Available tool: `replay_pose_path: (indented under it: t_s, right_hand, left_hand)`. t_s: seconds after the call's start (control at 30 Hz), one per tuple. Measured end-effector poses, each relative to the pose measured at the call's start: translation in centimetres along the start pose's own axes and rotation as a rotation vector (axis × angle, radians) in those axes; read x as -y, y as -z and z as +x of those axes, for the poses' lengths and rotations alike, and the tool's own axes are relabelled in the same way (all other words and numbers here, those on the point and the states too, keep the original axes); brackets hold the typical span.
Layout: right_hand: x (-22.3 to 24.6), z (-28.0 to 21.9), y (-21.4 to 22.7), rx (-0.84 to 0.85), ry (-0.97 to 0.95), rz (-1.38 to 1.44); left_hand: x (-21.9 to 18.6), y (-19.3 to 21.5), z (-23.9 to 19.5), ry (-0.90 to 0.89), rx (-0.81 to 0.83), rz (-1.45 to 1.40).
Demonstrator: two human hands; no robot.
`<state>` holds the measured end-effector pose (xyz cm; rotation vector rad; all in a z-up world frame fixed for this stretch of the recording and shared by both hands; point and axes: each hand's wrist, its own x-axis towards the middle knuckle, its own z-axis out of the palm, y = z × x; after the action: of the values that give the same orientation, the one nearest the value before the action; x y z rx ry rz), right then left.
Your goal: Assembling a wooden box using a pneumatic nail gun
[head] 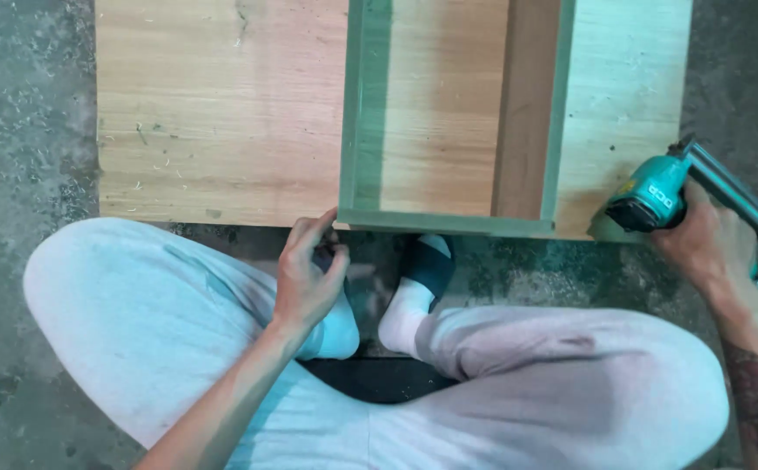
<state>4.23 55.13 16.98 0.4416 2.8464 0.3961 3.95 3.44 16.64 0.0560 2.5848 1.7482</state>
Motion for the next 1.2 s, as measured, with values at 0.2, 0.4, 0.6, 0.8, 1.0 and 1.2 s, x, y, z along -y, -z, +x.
replay_pose_path:
  t_s: [0.2,0.4,0.6,0.8,1.0,1.2]
  right_hand:
    - [2.9,4.9,-4.9,0.020,-0.002,0.116]
    - [5.4,6.5,-2.4,0.021,0.083,0.285]
    - [-0.1,8.6,-6.6,-0.014,0.319,0.609]
    - [9.8,7.2,7.7,0.102,0.256,0.998]
    - [16.7,8.0,12.7,0.224,0.279,0.706]
    - [18.8,7.1,13.1,0.354,-0.029,0.779]
  left_hand:
    - [-0.6,-0.2,1.6,0.091,0.085,0.057]
    - [-0.3,-2.1,2.0,0.149,-0.001,0.120]
    - [0.5,-1.9,2.5,0.260,-0.053,-0.017]
    - [1.2,-1.8,3.2,0.274,0.072,-0.033]
    - [0.3,-1.8,3.2,0.261,0.008,-0.033]
    - [4.8,-2.3,1.7,0.135,0.012,0.037]
